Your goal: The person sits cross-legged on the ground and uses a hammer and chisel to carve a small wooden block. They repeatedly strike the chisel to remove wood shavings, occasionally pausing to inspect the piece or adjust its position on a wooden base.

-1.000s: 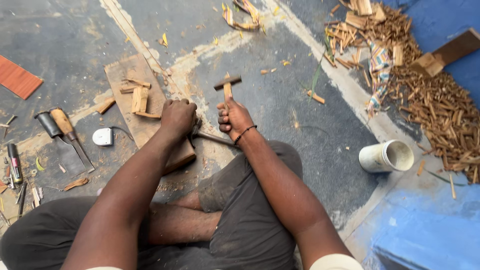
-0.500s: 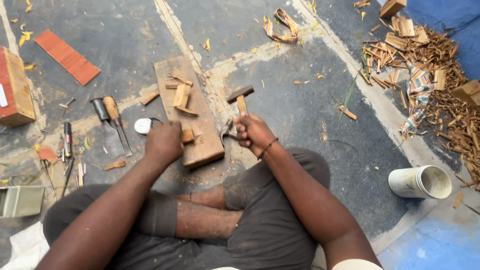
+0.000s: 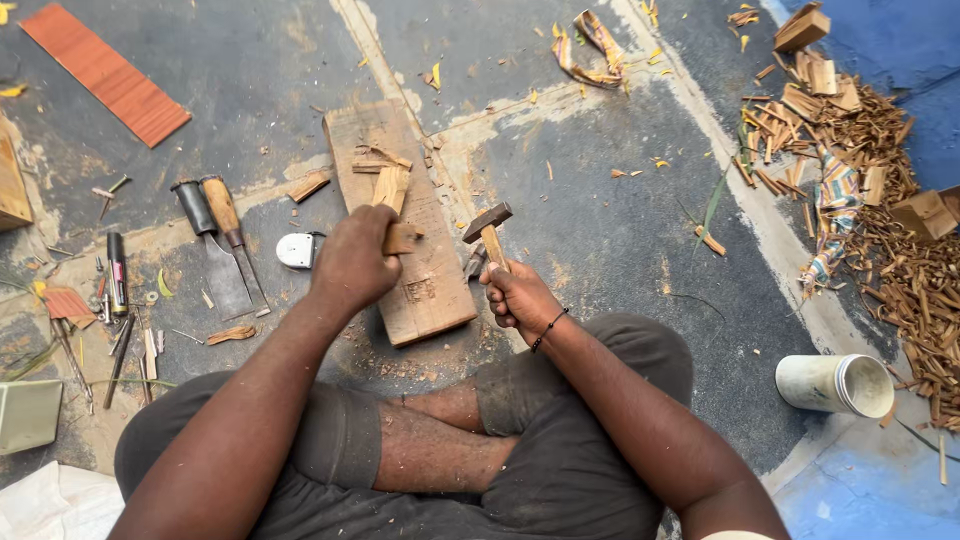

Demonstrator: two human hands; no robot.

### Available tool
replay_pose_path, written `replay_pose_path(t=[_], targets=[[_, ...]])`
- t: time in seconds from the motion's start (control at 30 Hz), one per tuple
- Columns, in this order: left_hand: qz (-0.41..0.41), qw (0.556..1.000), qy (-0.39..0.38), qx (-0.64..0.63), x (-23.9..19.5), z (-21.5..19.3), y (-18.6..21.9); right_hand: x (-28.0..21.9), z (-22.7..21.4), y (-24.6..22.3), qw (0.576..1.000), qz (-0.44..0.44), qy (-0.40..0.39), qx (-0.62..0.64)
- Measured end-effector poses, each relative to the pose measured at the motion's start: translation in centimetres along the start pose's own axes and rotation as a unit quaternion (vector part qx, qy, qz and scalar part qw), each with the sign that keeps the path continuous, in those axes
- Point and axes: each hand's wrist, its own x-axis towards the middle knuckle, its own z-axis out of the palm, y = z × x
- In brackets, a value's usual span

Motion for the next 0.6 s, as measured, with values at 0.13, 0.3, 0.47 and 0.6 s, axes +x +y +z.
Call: replay_pose_path(t=[0.13,0.3,0.47,0.6], targets=[[-0.033,0.999,-0.018,-0.016,0.0,-1.1,-1.9,0.7,0.9,0.1,0.998,0.016,-0.001,-0.055],[-0.047,0.998,0.001,-0.03,0.3,-0.5,-2.4,1.1,1.4,0.1,0.991,0.013,-0.017,-0.131],[-0.033,0.998,-0.053,-0.008,0.6,0.3,-2.1,0.7,1.3,0.7,0.984,0.017,-0.023,-0.173],[-0.098,0.986,-0.133,-0.019,1.3,0.4,-2.5,0.6,1.0,1.0,0.981,0.014,-0.031,-0.189]])
